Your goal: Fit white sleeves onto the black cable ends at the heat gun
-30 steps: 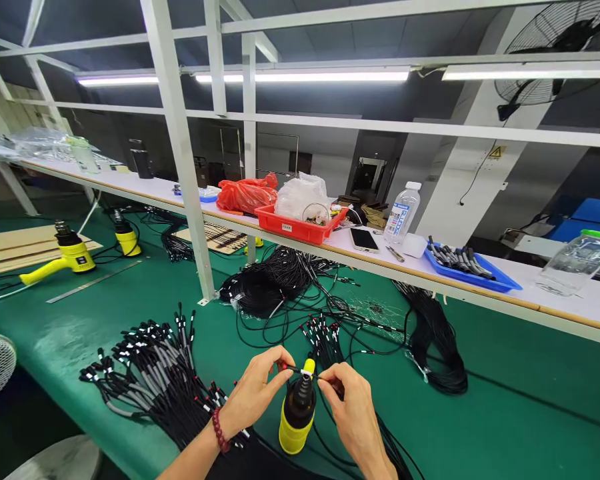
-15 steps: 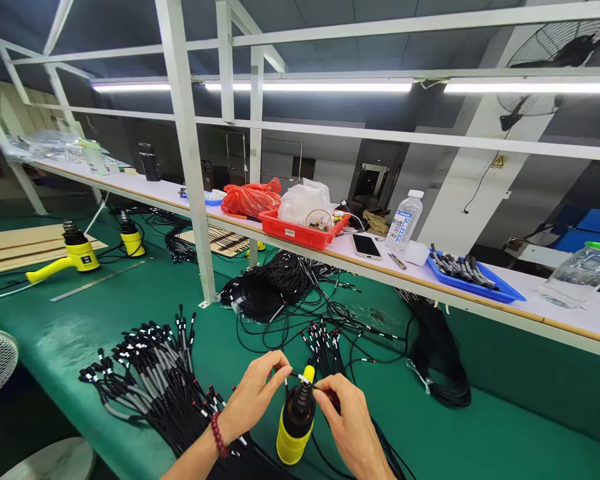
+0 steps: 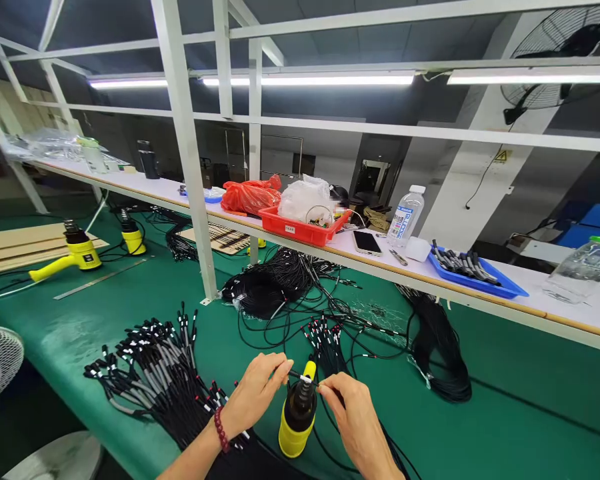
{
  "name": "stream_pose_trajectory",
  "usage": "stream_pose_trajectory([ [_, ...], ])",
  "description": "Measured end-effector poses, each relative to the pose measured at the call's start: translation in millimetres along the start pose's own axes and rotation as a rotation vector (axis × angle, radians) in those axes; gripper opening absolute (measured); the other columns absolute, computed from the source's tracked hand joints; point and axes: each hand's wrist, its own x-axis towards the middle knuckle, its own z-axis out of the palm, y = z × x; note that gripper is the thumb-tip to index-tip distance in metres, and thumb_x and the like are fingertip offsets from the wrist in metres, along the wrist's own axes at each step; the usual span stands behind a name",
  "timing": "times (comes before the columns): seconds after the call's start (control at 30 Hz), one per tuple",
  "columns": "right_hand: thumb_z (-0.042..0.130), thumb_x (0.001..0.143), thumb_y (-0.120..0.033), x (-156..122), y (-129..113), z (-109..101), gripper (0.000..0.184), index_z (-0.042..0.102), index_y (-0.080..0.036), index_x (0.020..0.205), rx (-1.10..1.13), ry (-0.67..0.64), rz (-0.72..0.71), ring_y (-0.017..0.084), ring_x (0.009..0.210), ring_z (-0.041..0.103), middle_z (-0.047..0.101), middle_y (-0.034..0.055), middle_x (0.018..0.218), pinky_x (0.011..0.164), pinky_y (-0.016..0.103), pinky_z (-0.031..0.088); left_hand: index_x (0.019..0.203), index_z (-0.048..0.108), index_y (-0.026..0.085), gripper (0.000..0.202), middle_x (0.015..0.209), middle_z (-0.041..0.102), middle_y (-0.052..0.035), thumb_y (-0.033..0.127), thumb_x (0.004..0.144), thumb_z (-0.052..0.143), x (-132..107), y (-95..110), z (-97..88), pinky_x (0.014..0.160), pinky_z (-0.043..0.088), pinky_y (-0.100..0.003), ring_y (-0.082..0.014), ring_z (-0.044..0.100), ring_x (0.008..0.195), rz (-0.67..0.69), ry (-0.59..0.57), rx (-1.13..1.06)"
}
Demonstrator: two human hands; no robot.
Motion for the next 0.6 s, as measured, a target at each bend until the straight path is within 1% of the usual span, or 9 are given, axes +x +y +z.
stream_pose_trajectory([
  [0.13,0.044,0.092,-0.039,0,0,1,0.03,0.064,-0.022,0.077,0.002,0.021,-0.003,0.017,0.068,0.06,0.067,0.0004,0.074,0.064,0.026,0.043,0.072,0.051,0.02,0.03,0.075,0.06,0.0006,0.031,0.096,0.037,-1,4,-1.2,0.074,0.037,-0.029,-0.0177,0.053,0.076,0.015,-0.014,-0.038],
  [0.2,0.047,0.089,-0.043,1,8,1,0.029,0.065,-0.022,0.08,0.032,0.074,0.023,0.019,0.072,0.062,0.069,0.0018,0.077,0.068,0.027,0.045,0.081,0.054,0.021,0.02,0.084,0.063,0.001,0.028,0.094,0.042,0,3,-3.5,0.078,0.038,-0.027,-0.0169,0.055,0.082,0.057,-0.007,-0.122],
  [0.27,0.048,0.084,-0.051,4,23,-1,0.035,0.066,-0.021,0.083,0.055,0.17,0.112,0.022,0.077,0.064,0.071,0.0046,0.083,0.073,0.031,0.047,0.09,0.055,0.021,0.014,0.089,0.064,0.0013,0.026,0.094,0.042,4,-5,-5.2,0.08,0.04,-0.025,-0.0155,0.056,0.086,0.059,-0.013,-0.155],
  [0.33,0.046,0.078,-0.059,7,46,-4,0.048,0.068,-0.019,0.089,0.045,0.298,0.26,0.027,0.085,0.065,0.072,0.0095,0.092,0.079,0.036,0.048,0.095,0.055,0.021,0.016,0.091,0.064,0.0012,0.025,0.095,0.04,8,-23,-4.6,0.079,0.041,-0.023,-0.0139,0.058,0.087,-0.005,-0.055,-0.093],
  [0.4,0.042,0.071,-0.064,9,74,-6,0.065,0.066,-0.013,0.104,-0.028,0.378,0.392,0.033,0.093,0.064,0.07,0.0161,0.103,0.085,0.043,0.048,0.098,0.055,0.02,0.014,0.091,0.065,0.0005,0.022,0.093,0.042,10,-49,0.0,0.078,0.042,-0.023,-0.0138,0.059,0.088,-0.097,-0.123,0.013],
  [0.47,0.039,0.066,-0.067,8,101,-5,0.087,0.057,0.001,0.116,-0.183,0.417,0.478,0.041,0.106,0.058,0.061,0.0278,0.116,0.09,0.051,0.044,0.096,0.059,0.019,0.014,0.089,0.067,-0.0006,0.014,0.086,0.05,5,-78,9.5,0.078,0.043,-0.025,-0.0161,0.061,0.089,-0.173,-0.198,0.094],
  [0.5,0.038,0.064,-0.068,7,114,-3,0.093,0.053,0.007,0.119,-0.248,0.416,0.507,0.044,0.109,0.056,0.059,0.0318,0.117,0.091,0.053,0.043,0.093,0.061,0.02,0.017,0.087,0.067,-0.0009,0.009,0.082,0.052,0,-92,15.9,0.078,0.044,-0.026,-0.0172,0.062,0.088,-0.204,-0.247,0.128],
  [0.53,0.038,0.064,-0.068,5,124,-1,0.096,0.051,0.009,0.12,-0.285,0.411,0.523,0.045,0.11,0.055,0.058,0.0332,0.116,0.091,0.055,0.043,0.09,0.063,0.02,0.02,0.085,0.068,-0.0013,0.006,0.079,0.054,-6,-104,23.2,0.078,0.044,-0.027,-0.0183,0.063,0.088,-0.235,-0.306,0.161],
  [0.6,0.037,0.065,-0.066,-1,139,7,0.091,0.05,0.005,0.121,-0.291,0.384,0.519,0.043,0.111,0.055,0.061,0.0307,0.115,0.091,0.054,0.044,0.084,0.066,0.02,0.019,0.087,0.069,-0.0027,0.005,0.076,0.06,-21,-122,38.4,0.081,0.045,-0.031,-0.0206,0.063,0.092,-0.267,-0.438,0.214],
])
